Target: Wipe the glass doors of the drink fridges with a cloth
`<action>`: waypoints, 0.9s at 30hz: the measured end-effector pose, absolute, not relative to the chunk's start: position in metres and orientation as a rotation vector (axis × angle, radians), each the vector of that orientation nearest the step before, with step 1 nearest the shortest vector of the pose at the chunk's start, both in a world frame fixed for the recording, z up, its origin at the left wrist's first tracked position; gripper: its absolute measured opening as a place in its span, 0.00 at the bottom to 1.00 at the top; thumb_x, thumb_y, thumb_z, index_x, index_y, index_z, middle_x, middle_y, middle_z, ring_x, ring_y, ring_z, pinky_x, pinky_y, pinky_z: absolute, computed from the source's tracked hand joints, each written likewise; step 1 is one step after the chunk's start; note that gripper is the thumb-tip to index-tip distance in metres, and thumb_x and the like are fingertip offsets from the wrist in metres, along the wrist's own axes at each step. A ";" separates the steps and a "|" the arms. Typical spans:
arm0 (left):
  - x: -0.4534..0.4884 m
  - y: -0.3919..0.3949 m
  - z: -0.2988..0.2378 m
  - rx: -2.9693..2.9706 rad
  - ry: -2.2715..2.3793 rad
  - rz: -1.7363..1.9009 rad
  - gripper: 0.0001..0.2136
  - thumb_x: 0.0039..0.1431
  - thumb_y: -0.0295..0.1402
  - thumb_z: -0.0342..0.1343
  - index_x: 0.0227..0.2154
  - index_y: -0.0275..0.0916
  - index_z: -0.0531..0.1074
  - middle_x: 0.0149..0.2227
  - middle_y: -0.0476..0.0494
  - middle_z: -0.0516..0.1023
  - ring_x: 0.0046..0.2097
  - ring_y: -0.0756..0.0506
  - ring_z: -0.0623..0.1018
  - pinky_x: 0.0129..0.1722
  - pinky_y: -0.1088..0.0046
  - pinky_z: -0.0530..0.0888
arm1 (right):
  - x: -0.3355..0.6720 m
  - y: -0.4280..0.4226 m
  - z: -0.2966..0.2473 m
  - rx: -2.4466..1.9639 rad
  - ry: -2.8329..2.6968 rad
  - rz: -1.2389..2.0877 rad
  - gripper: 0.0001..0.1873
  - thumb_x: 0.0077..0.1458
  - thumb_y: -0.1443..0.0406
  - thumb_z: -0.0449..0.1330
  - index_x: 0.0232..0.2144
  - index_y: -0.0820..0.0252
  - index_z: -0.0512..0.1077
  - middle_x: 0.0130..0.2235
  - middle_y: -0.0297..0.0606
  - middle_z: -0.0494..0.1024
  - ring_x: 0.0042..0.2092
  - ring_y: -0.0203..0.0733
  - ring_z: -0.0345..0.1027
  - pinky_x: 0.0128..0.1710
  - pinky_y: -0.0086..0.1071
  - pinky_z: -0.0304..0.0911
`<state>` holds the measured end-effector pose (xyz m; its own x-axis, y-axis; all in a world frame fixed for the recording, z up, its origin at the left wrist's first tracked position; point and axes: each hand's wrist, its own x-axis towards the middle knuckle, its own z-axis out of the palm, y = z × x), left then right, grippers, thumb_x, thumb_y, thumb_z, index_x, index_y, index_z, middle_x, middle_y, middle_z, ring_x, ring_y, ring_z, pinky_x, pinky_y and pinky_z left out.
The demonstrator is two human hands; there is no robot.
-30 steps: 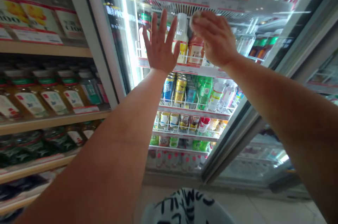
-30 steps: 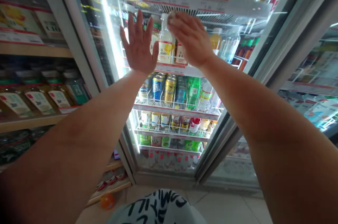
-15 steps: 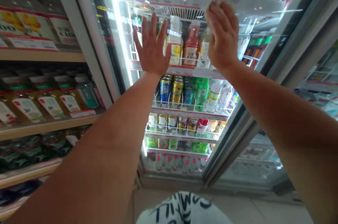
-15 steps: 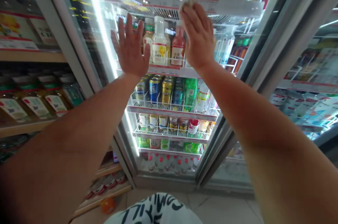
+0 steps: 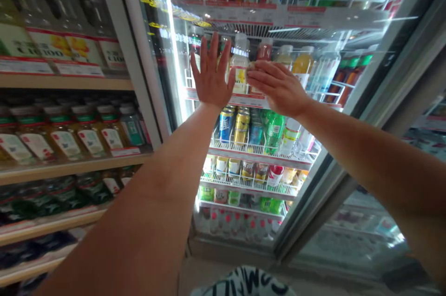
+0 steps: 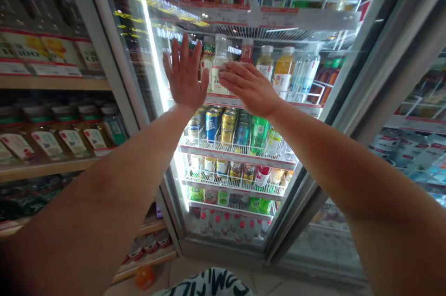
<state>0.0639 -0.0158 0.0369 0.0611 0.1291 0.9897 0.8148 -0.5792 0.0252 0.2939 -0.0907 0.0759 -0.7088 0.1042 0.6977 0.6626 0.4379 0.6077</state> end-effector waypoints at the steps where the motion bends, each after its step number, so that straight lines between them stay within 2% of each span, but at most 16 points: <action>1: 0.064 -0.017 0.037 -1.772 -0.942 -1.559 0.28 0.71 0.43 0.45 0.73 0.51 0.55 0.75 0.58 0.45 0.75 0.46 0.39 0.75 0.58 0.33 | 0.293 -0.090 0.078 -0.641 -2.128 -1.256 0.24 0.72 0.65 0.46 0.65 0.41 0.66 0.64 0.28 0.73 0.69 0.44 0.60 0.68 0.50 0.59; 4: 0.064 -0.021 0.037 -1.735 -0.962 -1.515 0.30 0.69 0.39 0.46 0.73 0.45 0.56 0.75 0.50 0.47 0.75 0.43 0.40 0.74 0.52 0.36 | 0.291 -0.085 0.090 -0.628 -1.766 -1.269 0.23 0.72 0.64 0.46 0.63 0.49 0.70 0.63 0.35 0.74 0.68 0.48 0.61 0.68 0.50 0.59; 6: 0.065 -0.022 0.037 -1.731 -0.977 -1.500 0.30 0.70 0.38 0.46 0.73 0.45 0.55 0.75 0.50 0.46 0.75 0.43 0.40 0.74 0.52 0.37 | 0.286 -0.082 0.091 -0.609 -1.597 -1.266 0.23 0.72 0.65 0.46 0.62 0.56 0.72 0.62 0.39 0.75 0.67 0.52 0.62 0.67 0.50 0.60; 8: 0.066 -0.021 0.037 -1.739 -0.991 -1.497 0.29 0.71 0.40 0.44 0.73 0.47 0.54 0.75 0.54 0.44 0.75 0.45 0.39 0.75 0.54 0.36 | 0.279 -0.082 0.085 -0.621 -1.738 -1.275 0.24 0.71 0.66 0.46 0.63 0.53 0.71 0.63 0.36 0.74 0.67 0.52 0.62 0.67 0.53 0.61; 10: 0.066 -0.019 0.037 -1.744 -1.010 -1.502 0.28 0.72 0.43 0.44 0.73 0.48 0.55 0.75 0.57 0.44 0.75 0.45 0.39 0.75 0.54 0.34 | 0.273 -0.083 0.079 -0.657 -2.001 -1.261 0.25 0.70 0.67 0.47 0.64 0.43 0.69 0.63 0.29 0.74 0.68 0.49 0.62 0.67 0.54 0.61; 12: 0.066 -0.018 0.037 -1.733 -1.014 -1.502 0.29 0.71 0.42 0.45 0.73 0.48 0.55 0.75 0.57 0.44 0.75 0.44 0.39 0.75 0.53 0.34 | 0.271 -0.083 0.081 -0.667 -2.062 -1.234 0.25 0.70 0.66 0.48 0.63 0.40 0.69 0.63 0.28 0.73 0.68 0.48 0.62 0.67 0.54 0.61; 16: 0.066 -0.017 0.037 -1.713 -0.997 -1.483 0.29 0.71 0.40 0.46 0.73 0.46 0.55 0.75 0.53 0.46 0.75 0.43 0.41 0.74 0.52 0.37 | 0.272 -0.078 0.093 -0.651 -1.614 -1.232 0.24 0.73 0.63 0.45 0.62 0.53 0.72 0.62 0.37 0.75 0.67 0.52 0.62 0.67 0.53 0.60; 18: 0.066 -0.018 0.037 -1.705 -1.005 -1.493 0.29 0.71 0.41 0.47 0.73 0.46 0.56 0.75 0.52 0.47 0.75 0.43 0.41 0.74 0.52 0.36 | 0.269 -0.076 0.089 -0.654 -1.671 -1.245 0.25 0.72 0.65 0.44 0.63 0.52 0.70 0.63 0.37 0.74 0.68 0.52 0.60 0.67 0.54 0.59; 21: 0.066 -0.019 0.037 -1.736 -1.000 -1.486 0.29 0.72 0.42 0.47 0.73 0.49 0.54 0.75 0.55 0.45 0.75 0.46 0.37 0.75 0.56 0.33 | 0.263 -0.078 0.083 -0.644 -2.066 -1.216 0.28 0.69 0.69 0.46 0.66 0.45 0.67 0.65 0.32 0.72 0.70 0.48 0.58 0.68 0.54 0.59; 22: 0.066 -0.018 0.037 -1.736 -0.994 -1.491 0.29 0.72 0.41 0.47 0.73 0.49 0.54 0.75 0.55 0.44 0.75 0.47 0.35 0.75 0.56 0.33 | 0.263 -0.079 0.084 -0.645 -2.096 -1.202 0.27 0.69 0.69 0.47 0.66 0.45 0.67 0.65 0.32 0.72 0.70 0.48 0.58 0.69 0.54 0.58; 25: 0.068 -0.015 0.037 -1.705 -0.994 -1.551 0.29 0.71 0.40 0.50 0.73 0.50 0.55 0.75 0.59 0.41 0.75 0.46 0.29 0.73 0.55 0.26 | 0.264 -0.081 0.093 -0.690 -1.786 -1.204 0.25 0.70 0.67 0.46 0.64 0.57 0.71 0.65 0.40 0.72 0.69 0.53 0.60 0.70 0.51 0.57; 27: 0.069 -0.015 0.037 -1.715 -0.997 -1.573 0.28 0.71 0.40 0.50 0.72 0.49 0.56 0.75 0.60 0.42 0.74 0.44 0.28 0.72 0.52 0.23 | 0.263 -0.079 0.093 -0.730 -1.663 -1.167 0.26 0.71 0.65 0.44 0.64 0.57 0.71 0.65 0.39 0.71 0.70 0.53 0.58 0.71 0.51 0.54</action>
